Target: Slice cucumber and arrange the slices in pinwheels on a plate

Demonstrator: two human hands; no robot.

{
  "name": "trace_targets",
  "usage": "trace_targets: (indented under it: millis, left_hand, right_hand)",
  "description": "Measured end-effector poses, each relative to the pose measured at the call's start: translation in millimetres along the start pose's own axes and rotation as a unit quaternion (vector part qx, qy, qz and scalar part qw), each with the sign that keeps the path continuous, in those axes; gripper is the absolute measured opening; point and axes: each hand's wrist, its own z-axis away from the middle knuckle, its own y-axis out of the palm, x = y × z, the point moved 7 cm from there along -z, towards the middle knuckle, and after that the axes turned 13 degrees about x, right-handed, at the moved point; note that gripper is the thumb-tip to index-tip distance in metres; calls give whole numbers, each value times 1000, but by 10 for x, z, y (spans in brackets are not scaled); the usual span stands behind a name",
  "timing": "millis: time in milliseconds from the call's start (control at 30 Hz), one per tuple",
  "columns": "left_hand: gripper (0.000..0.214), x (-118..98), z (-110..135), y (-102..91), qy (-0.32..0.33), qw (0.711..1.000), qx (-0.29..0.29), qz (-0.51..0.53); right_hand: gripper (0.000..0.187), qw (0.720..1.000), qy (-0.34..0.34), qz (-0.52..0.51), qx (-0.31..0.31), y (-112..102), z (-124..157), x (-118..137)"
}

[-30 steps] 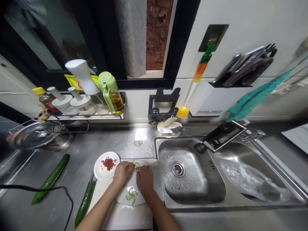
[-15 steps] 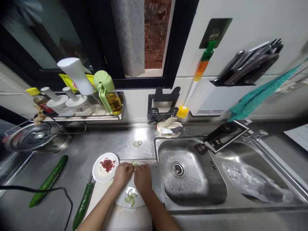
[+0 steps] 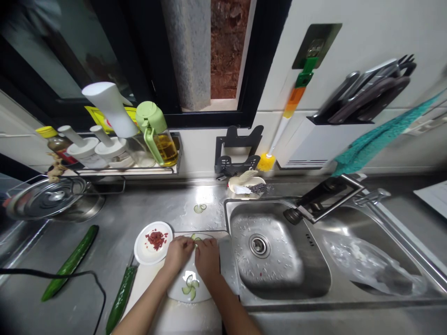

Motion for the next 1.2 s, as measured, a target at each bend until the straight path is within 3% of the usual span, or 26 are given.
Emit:
trace_targets:
  millis: [1200]
  left_hand:
    - [20, -9, 46, -70, 0, 999, 3, 47]
  right_hand:
    - [31, 1000, 8, 5, 10, 3, -5, -24]
